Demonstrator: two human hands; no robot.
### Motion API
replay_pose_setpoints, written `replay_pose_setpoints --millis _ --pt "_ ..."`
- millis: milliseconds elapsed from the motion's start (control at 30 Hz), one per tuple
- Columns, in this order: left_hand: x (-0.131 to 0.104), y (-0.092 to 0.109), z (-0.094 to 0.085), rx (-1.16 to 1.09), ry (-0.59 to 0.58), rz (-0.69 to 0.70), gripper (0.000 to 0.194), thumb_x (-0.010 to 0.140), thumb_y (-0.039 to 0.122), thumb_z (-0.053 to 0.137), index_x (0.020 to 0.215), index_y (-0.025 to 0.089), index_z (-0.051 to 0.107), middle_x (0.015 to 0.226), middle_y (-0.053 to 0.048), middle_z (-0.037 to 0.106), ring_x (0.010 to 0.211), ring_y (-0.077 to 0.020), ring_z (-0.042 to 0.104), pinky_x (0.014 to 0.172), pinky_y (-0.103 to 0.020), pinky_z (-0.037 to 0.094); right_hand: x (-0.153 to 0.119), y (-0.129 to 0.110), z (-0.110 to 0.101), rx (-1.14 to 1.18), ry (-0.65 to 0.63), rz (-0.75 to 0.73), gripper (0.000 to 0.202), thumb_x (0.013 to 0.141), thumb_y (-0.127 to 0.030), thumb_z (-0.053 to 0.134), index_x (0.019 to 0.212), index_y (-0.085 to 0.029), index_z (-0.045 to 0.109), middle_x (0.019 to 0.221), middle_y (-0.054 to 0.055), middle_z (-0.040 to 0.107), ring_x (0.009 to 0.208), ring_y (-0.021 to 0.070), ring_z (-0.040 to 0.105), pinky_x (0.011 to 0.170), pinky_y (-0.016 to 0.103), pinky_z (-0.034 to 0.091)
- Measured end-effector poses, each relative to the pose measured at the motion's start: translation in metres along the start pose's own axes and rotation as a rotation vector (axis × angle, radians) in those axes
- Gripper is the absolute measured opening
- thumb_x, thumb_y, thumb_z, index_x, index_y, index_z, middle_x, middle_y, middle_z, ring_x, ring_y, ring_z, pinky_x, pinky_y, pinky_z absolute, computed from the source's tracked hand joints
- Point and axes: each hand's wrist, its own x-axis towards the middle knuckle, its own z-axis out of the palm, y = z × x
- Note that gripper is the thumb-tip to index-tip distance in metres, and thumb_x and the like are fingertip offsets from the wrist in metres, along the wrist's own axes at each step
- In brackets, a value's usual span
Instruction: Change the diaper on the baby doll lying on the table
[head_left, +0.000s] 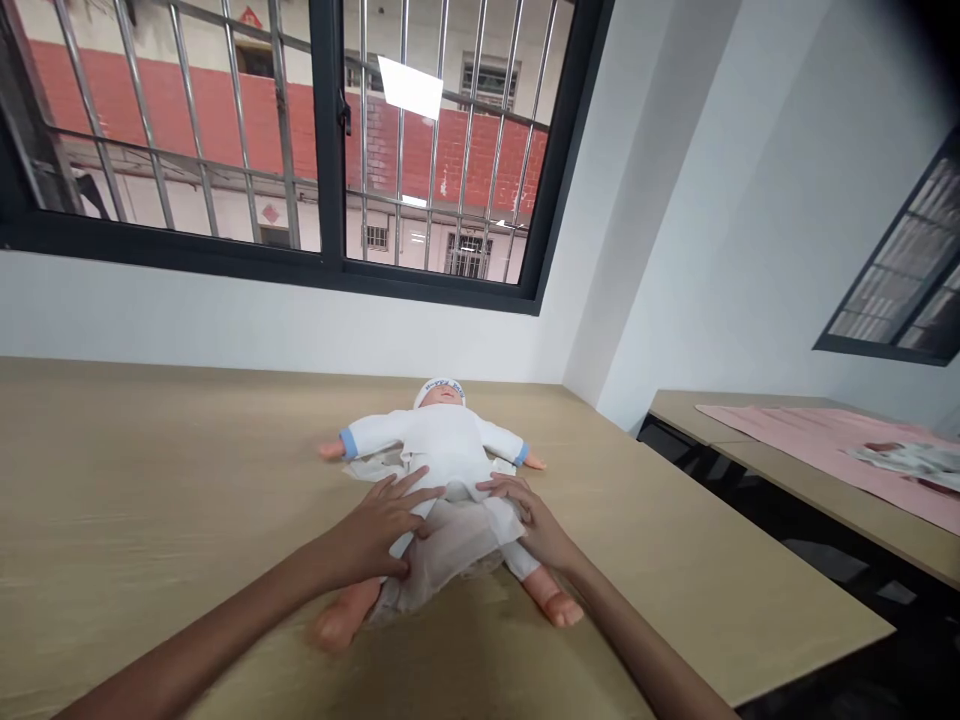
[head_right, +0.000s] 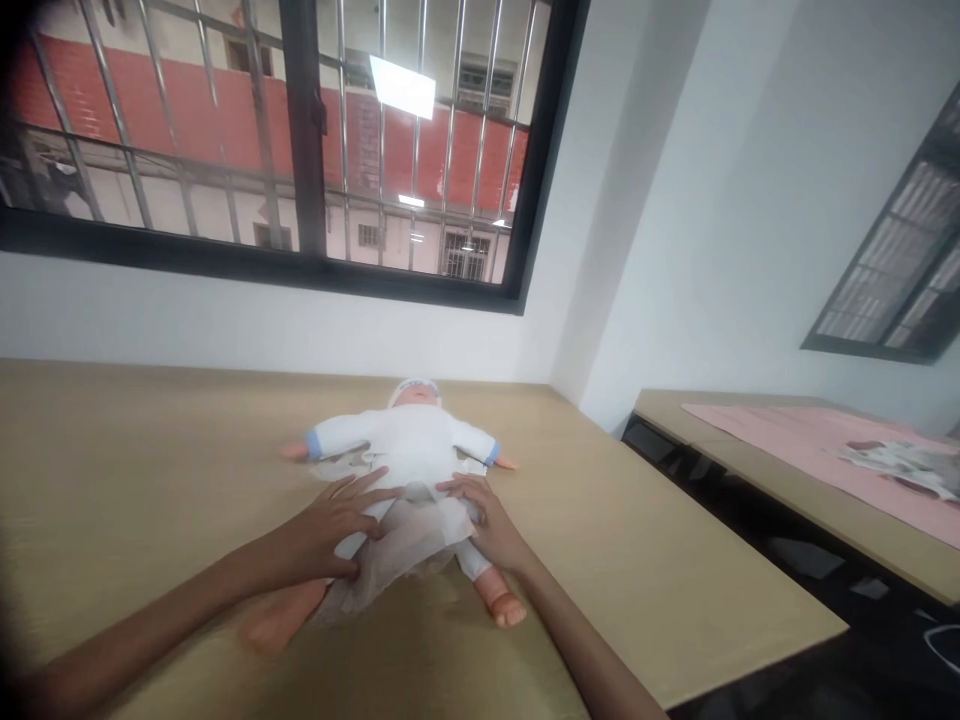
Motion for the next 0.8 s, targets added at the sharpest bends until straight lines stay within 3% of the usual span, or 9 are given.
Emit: replay_pose_setpoints --millis 133,267,333,433,500,667,800 --pt "0.002 0.000 0.011 0.068 0.093 0.040 0.022 0.071 0.013 0.058 0.086 0.026 0.068 0.136 0.003 0.046 0.135 -0.0298 0.022 0.108 -0.048 0.019 -0.001 0.005 0.001 0.067 0.030 0.043 0.018 0.079 -0.026 0.056 0.096 -0.025 0.064 0.111 0.005 0.063 0.122 0.0223 0.042 0.104 0.042 0.029" --pt "0.007 0.005 0.014 0.207 0.192 0.074 0.028 0.086 0.015 0.039 0.100 0.020 0.063 0.118 -0.005 0.060 0.123 -0.0252 0.040 0.100 -0.041 0.032 0.001 0.015 0.003 0.124 0.085 0.088 0.025 0.073 -0.022 0.058 0.098 -0.022 0.064 0.114 0.006 0.061 0.116 0.0245 0.048 0.100 0.041 0.033" --pt "0.013 0.007 0.010 0.255 0.239 0.053 0.026 0.089 0.021 0.036 0.092 0.016 0.061 0.100 -0.009 0.063 0.104 -0.0243 0.051 0.089 -0.039 0.040 0.004 0.017 0.004 0.087 0.116 0.098 0.026 0.073 -0.019 0.054 0.097 -0.021 0.065 0.111 0.006 0.062 0.108 0.0237 0.054 0.097 0.040 0.036" --pt "0.026 0.007 0.000 0.281 0.320 0.027 0.031 0.090 0.027 0.032 0.077 0.017 0.058 0.081 -0.007 0.059 0.083 -0.0225 0.052 0.077 -0.036 0.042 0.014 0.012 0.005 0.001 0.156 0.073 0.025 0.075 -0.019 0.049 0.094 -0.020 0.065 0.102 0.005 0.065 0.099 0.0226 0.056 0.093 0.039 0.039" --pt "0.037 0.006 -0.008 0.165 0.389 0.019 0.032 0.090 0.032 0.032 0.077 0.017 0.057 0.080 -0.006 0.059 0.082 -0.0220 0.052 0.077 -0.035 0.040 0.025 0.003 0.004 -0.029 0.189 0.054 0.024 0.078 -0.022 0.047 0.094 -0.020 0.065 0.100 0.005 0.065 0.096 0.0224 0.057 0.089 0.037 0.041" --pt "0.059 0.001 -0.015 -0.451 0.473 -0.022 0.039 0.089 0.048 0.034 0.093 0.016 0.056 0.084 -0.004 0.060 0.076 -0.0185 0.053 0.072 -0.029 0.042 0.051 -0.015 0.008 -0.100 0.292 -0.013 0.032 0.075 -0.018 0.042 0.101 -0.017 0.059 0.097 0.005 0.064 0.086 0.0194 0.057 0.080 0.031 0.042" --pt "0.064 -0.010 -0.009 -0.753 0.502 -0.155 0.043 0.079 0.058 0.045 0.080 0.016 0.056 0.067 -0.001 0.056 0.062 -0.0154 0.050 0.061 -0.026 0.040 0.065 -0.012 0.014 -0.079 0.407 0.107 0.024 0.075 -0.021 0.037 0.087 -0.017 0.058 0.078 0.001 0.060 0.074 0.0173 0.053 0.070 0.028 0.041"
